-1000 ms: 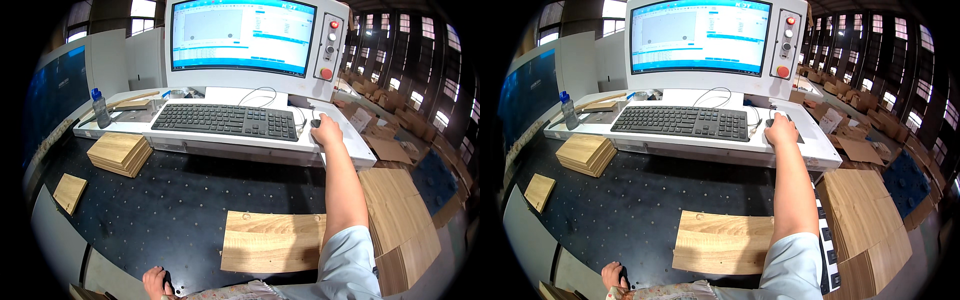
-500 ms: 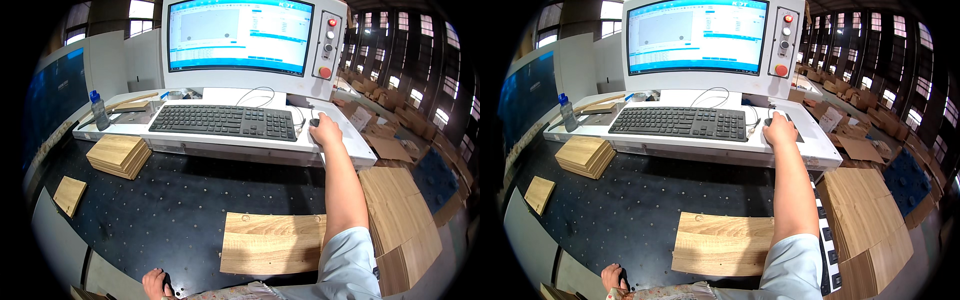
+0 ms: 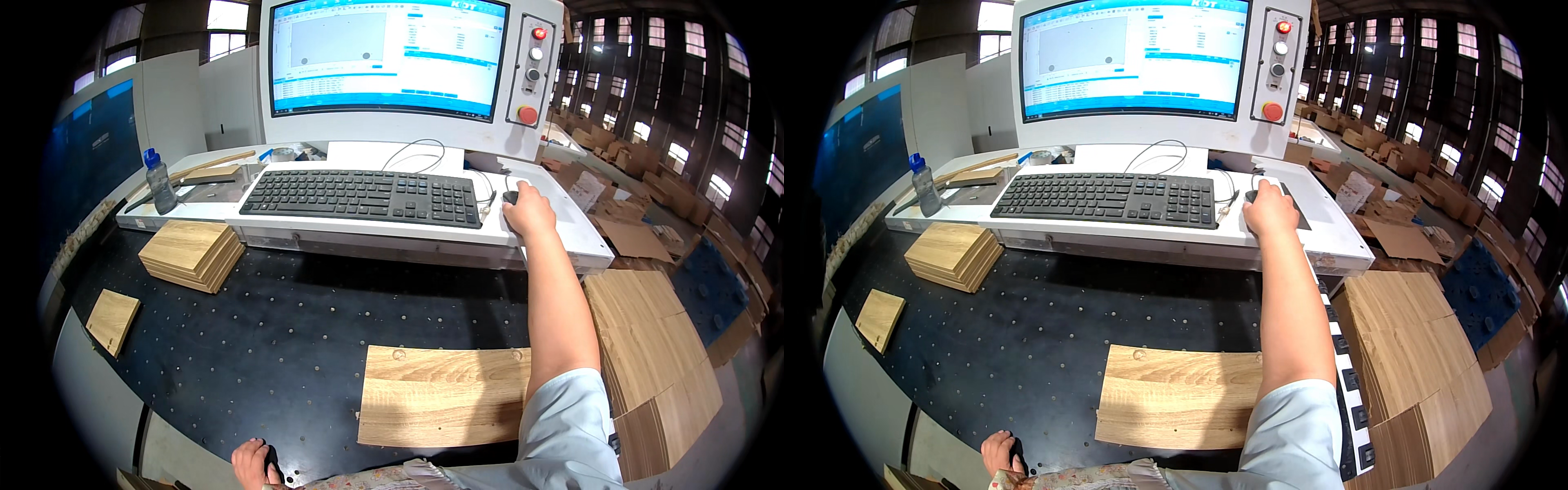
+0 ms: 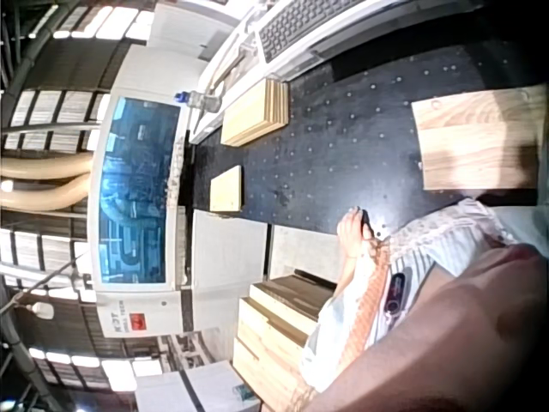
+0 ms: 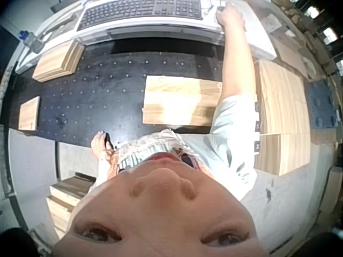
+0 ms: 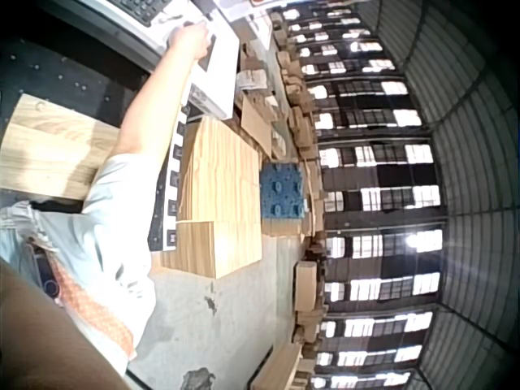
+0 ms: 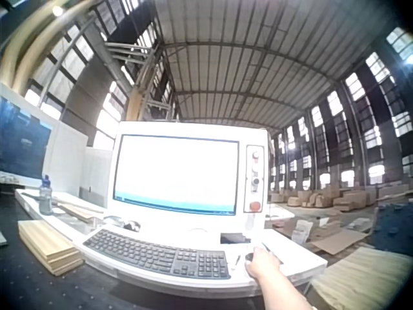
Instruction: The person picks up and arranges wood panels on a workstation, then uses a computer interface and mouse to operate a piece of industrial machinery in a wood manufacturing facility.
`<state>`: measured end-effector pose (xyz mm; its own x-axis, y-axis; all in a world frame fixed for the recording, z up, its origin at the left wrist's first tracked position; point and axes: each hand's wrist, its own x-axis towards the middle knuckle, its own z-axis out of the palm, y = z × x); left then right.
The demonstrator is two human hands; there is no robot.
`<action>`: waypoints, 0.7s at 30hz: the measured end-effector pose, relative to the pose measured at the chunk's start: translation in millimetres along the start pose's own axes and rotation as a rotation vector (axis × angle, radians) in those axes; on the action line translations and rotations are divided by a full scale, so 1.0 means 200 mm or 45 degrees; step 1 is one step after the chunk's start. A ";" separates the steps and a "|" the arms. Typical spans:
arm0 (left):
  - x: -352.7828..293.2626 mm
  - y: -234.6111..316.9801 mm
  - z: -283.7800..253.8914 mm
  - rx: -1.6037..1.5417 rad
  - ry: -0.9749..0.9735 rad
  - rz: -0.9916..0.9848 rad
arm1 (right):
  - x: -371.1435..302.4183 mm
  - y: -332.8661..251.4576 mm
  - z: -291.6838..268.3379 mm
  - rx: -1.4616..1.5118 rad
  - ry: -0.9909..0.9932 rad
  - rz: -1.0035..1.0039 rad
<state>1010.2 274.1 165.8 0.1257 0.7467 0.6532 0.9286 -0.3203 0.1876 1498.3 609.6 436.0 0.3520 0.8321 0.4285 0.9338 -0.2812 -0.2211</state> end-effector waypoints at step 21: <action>0.01 0.01 -0.01 0.002 -0.015 -0.017 | 0.01 0.00 0.00 -0.002 0.010 -0.015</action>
<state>1011.7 273.2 169.8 0.1174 0.7576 0.6421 0.9306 -0.3096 0.1952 1499.3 611.2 436.5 0.3415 0.8316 0.4379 0.9380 -0.2721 -0.2147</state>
